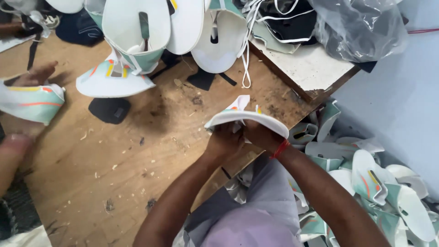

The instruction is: Folding and assembling synthetic shoe upper materials on a factory workbench.

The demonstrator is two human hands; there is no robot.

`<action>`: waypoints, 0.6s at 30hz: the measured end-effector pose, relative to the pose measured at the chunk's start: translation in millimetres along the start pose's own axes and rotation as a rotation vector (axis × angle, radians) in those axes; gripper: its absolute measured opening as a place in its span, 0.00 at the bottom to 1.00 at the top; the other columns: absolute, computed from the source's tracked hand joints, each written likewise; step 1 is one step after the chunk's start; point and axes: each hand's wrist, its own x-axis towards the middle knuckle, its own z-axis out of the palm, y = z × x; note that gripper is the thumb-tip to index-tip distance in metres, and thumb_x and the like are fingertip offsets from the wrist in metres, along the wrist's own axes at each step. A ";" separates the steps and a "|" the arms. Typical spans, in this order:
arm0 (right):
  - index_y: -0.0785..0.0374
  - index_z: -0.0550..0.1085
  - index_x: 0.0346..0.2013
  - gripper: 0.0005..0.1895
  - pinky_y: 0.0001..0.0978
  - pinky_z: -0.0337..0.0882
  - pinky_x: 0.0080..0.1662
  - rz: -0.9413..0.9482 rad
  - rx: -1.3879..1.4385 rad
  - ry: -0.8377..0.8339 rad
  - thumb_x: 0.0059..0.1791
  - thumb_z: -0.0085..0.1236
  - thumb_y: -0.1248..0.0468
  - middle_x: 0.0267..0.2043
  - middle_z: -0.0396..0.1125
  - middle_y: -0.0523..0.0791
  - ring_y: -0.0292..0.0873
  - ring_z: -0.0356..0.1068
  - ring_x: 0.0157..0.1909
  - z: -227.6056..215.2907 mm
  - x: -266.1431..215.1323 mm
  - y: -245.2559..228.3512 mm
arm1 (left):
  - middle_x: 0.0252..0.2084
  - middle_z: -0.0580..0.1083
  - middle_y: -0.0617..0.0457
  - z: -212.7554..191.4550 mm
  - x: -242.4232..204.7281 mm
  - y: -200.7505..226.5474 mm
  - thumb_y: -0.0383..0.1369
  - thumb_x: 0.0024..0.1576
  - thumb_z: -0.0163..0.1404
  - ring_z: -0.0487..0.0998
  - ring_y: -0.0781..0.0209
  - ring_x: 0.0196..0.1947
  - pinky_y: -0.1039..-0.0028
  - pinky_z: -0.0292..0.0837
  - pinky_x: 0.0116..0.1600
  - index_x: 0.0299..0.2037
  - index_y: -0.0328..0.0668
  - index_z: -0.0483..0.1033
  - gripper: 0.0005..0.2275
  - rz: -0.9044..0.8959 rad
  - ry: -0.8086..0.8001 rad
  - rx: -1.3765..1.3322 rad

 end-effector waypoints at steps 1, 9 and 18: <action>0.65 0.73 0.52 0.17 0.49 0.76 0.49 0.163 0.275 -0.111 0.49 0.48 0.68 0.40 0.73 0.54 0.56 0.75 0.41 5.2 3.7 3.0 | 0.54 0.74 0.42 -9.2 1.3 9.1 0.39 0.54 0.51 0.70 0.39 0.59 0.50 0.65 0.62 0.46 0.40 0.77 0.15 0.093 0.241 0.165; 0.62 0.72 0.58 0.21 0.56 0.57 0.69 0.151 0.578 -0.036 0.50 0.56 0.62 0.59 0.71 0.52 0.57 0.69 0.60 -35.0 -3.3 -5.2 | 0.46 0.77 0.40 -89.1 45.9 28.3 0.35 0.47 0.52 0.78 0.39 0.49 0.52 0.71 0.55 0.41 0.39 0.79 0.14 0.129 0.360 0.187; 0.52 0.47 0.80 0.38 0.51 0.66 0.62 0.417 0.592 -0.880 0.56 0.45 0.60 0.74 0.54 0.55 0.60 0.62 0.64 -82.2 30.0 -20.2 | 0.47 0.77 0.35 -23.1 56.1 -85.9 0.27 0.45 0.54 0.79 0.38 0.45 0.54 0.73 0.51 0.49 0.34 0.79 0.19 -0.177 -0.169 -0.093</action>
